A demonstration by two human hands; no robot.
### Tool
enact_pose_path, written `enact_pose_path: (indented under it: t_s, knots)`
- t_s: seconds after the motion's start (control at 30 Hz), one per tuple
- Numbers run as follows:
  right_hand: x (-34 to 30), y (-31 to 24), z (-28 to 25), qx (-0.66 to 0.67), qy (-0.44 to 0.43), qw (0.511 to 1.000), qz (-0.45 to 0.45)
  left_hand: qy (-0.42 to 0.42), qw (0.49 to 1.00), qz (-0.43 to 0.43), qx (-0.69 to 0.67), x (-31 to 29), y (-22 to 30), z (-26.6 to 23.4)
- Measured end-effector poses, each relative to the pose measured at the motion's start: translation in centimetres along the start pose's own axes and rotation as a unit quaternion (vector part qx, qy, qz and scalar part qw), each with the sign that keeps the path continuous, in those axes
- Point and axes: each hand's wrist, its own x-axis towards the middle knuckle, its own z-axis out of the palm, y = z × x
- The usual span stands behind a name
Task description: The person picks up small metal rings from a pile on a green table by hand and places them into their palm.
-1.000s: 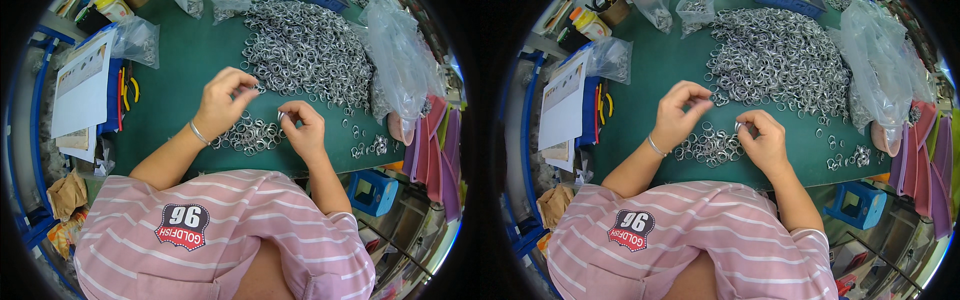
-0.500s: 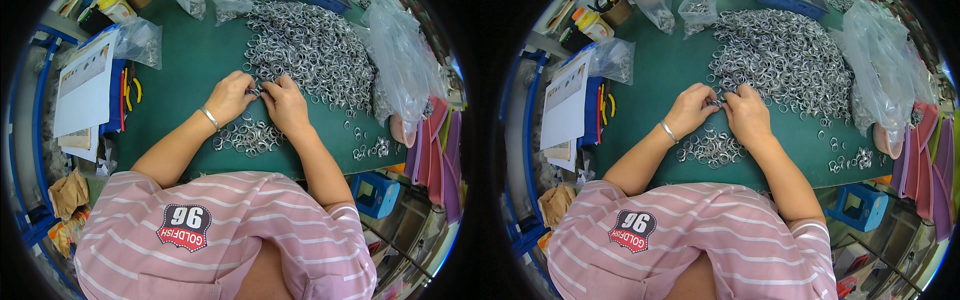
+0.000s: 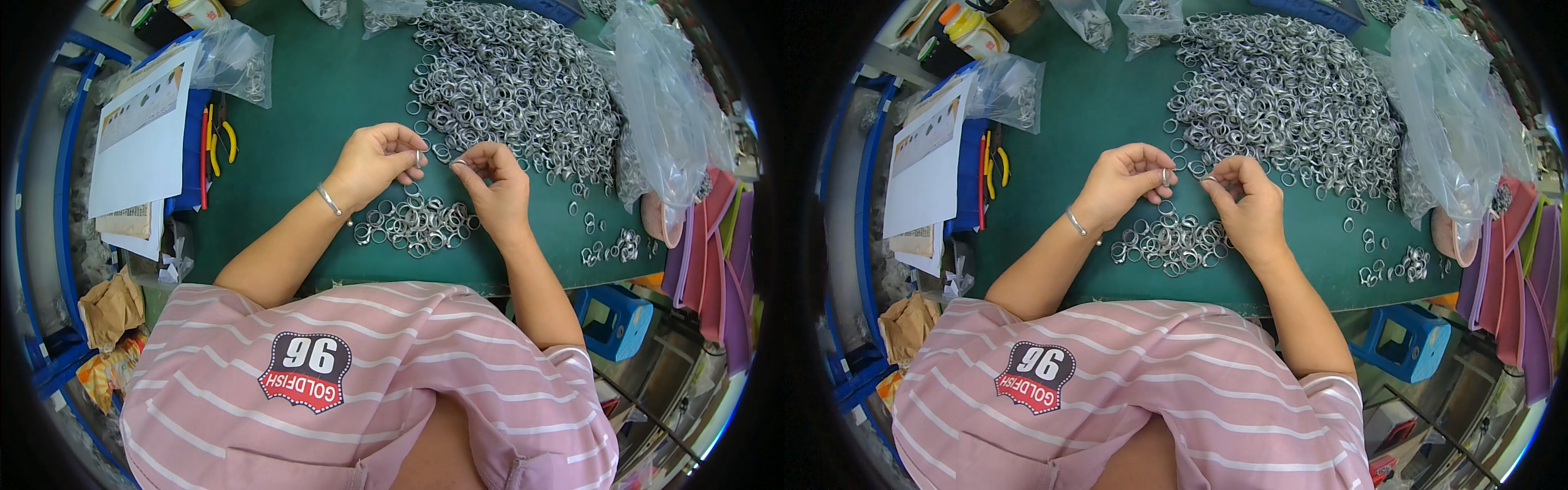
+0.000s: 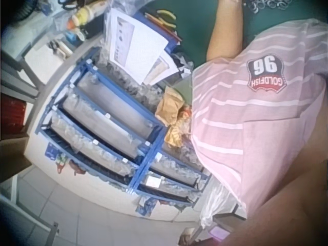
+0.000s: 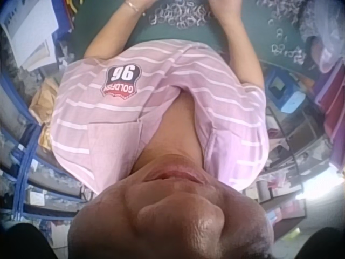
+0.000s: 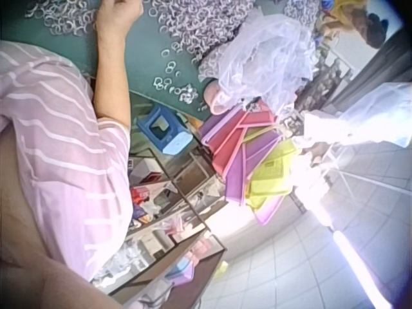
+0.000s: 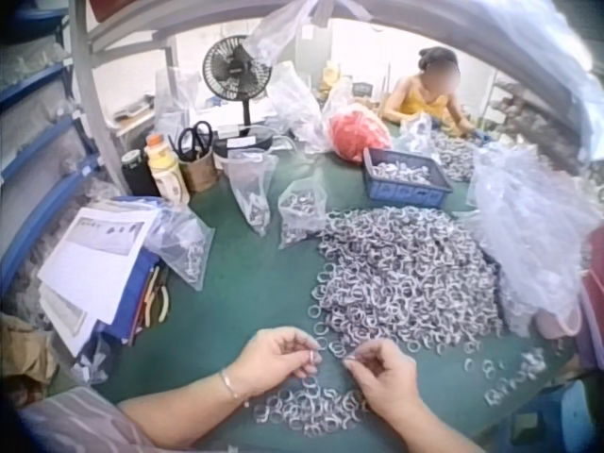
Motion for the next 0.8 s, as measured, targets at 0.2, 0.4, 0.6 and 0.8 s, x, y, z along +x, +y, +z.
enact_pose_path:
  t_s: [0.2,0.4,0.6,0.8]
  knots:
    - [-0.6,-1.9,-0.5,0.138,0.012,0.99,0.033,-0.046,0.987,-0.023,-0.152,-1.1,0.5,0.4]
    - [-1.0,-2.0,-0.7,0.177,-0.013,0.984,-0.018,-0.072,0.974,-0.049,-0.209,-1.3,0.6,0.4]
    - [-1.4,-2.1,-0.8,0.094,-0.028,0.995,-0.028,-0.062,0.981,-0.019,-0.185,-1.3,-0.1,0.4]
    - [-2.2,-1.3,-2.0,-0.038,-0.057,0.997,-0.021,0.033,0.992,0.046,0.109,-0.6,0.2,-0.4]
